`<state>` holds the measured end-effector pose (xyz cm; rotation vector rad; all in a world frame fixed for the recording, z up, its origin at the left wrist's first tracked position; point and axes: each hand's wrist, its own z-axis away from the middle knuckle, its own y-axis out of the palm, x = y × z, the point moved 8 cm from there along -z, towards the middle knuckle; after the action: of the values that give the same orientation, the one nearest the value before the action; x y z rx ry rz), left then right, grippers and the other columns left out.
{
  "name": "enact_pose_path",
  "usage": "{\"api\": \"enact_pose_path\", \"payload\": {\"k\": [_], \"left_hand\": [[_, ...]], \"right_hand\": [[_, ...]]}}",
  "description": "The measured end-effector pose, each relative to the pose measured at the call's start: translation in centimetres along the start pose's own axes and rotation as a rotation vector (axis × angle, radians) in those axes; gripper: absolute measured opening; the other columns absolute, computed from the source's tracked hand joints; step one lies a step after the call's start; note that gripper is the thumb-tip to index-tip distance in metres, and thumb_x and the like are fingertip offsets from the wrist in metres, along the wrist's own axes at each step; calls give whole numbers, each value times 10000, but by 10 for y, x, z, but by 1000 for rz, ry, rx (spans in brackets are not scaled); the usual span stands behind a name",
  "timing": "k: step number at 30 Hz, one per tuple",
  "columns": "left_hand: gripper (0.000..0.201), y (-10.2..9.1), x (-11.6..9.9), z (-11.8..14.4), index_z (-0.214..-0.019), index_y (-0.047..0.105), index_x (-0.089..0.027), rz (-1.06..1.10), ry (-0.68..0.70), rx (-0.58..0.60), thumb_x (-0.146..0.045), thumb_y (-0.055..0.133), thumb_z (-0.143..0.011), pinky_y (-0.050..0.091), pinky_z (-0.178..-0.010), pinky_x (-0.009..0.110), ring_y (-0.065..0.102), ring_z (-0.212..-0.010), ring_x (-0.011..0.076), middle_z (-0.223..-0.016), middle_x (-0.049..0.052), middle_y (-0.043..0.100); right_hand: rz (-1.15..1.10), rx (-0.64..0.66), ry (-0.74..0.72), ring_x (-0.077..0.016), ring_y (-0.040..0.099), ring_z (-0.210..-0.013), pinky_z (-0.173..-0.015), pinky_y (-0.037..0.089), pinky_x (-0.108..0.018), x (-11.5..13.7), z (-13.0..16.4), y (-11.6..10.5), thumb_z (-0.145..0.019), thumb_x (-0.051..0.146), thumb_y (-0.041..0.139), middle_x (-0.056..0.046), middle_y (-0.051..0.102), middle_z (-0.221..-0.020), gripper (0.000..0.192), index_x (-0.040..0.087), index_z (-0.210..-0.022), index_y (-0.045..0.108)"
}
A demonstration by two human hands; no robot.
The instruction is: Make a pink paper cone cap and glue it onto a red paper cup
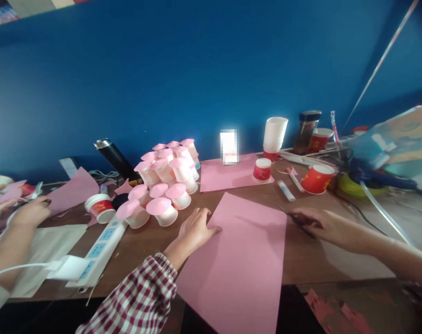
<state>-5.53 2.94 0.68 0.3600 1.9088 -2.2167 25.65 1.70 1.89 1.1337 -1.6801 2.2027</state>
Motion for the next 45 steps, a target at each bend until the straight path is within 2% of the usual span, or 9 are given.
{"api": "enact_pose_path", "payload": {"k": [4,8,12,19,28,33,37,40,45], "left_hand": [[555,-1,1,8,-996,525,-220,-57,-4,17,-599,647,-609,408,-716,314,586,-931,254,-1018,67,587],[452,-1,4,9,-898,524,-213,-51,-13,7,-573,631,-646,392,-686,314,590,-889,251,-927,61,604],[423,2,7,8,-853,497,-214,7,-34,-1,-538,655,-631,378,-656,305,582,-875,244,-920,52,599],[401,3,10,6,-838,440,-232,115,-41,11,-475,673,-621,338,-576,281,565,-742,198,-813,-7,585],[306,1,14,0,-842,515,-213,210,-21,9,-406,654,-650,342,-594,267,563,-741,201,-803,6,595],[204,5,16,-6,-669,519,-190,272,47,15,-378,586,-711,311,-560,259,515,-640,166,-663,-15,543],[244,2,22,-10,-626,490,-180,417,33,-18,-387,578,-719,309,-533,245,497,-599,147,-622,-28,521],[257,2,21,-8,-651,489,-175,602,-14,-21,-401,594,-715,342,-534,238,517,-604,145,-633,-28,540],[240,7,14,-3,-731,550,-154,846,-97,25,-382,623,-713,417,-598,248,582,-683,162,-719,4,617]], "right_hand": [[-55,-7,47,-241,654,-831,-731,509,-315,-9,0,4,-797,283,538,-70,703,-950,328,179,-1104,592],[-68,-43,50,-255,646,-891,-774,509,-330,-6,1,4,-783,269,554,-78,695,-1024,370,184,-1139,600],[-119,5,22,-251,655,-887,-774,525,-330,3,1,10,-781,251,550,-71,698,-1040,379,204,-1153,604],[-100,5,12,-250,660,-910,-800,529,-329,-3,-1,15,-767,238,552,-69,688,-1067,385,205,-1146,609],[-95,2,11,-251,653,-926,-800,525,-327,-4,-2,14,-765,222,548,-72,687,-1066,377,201,-1135,616],[-102,20,12,-244,659,-890,-776,529,-325,-6,0,16,-781,230,541,-76,689,-1046,373,201,-1146,609],[-131,2,15,-246,663,-877,-759,537,-325,-7,0,16,-784,261,547,-76,692,-1042,390,213,-1167,609],[-159,-8,12,-250,661,-885,-759,532,-323,-2,1,16,-790,278,554,-79,699,-1023,381,213,-1162,613],[-171,59,-11,-231,653,-857,-754,509,-312,13,2,19,-833,260,507,-75,704,-959,302,196,-1108,613]]}}
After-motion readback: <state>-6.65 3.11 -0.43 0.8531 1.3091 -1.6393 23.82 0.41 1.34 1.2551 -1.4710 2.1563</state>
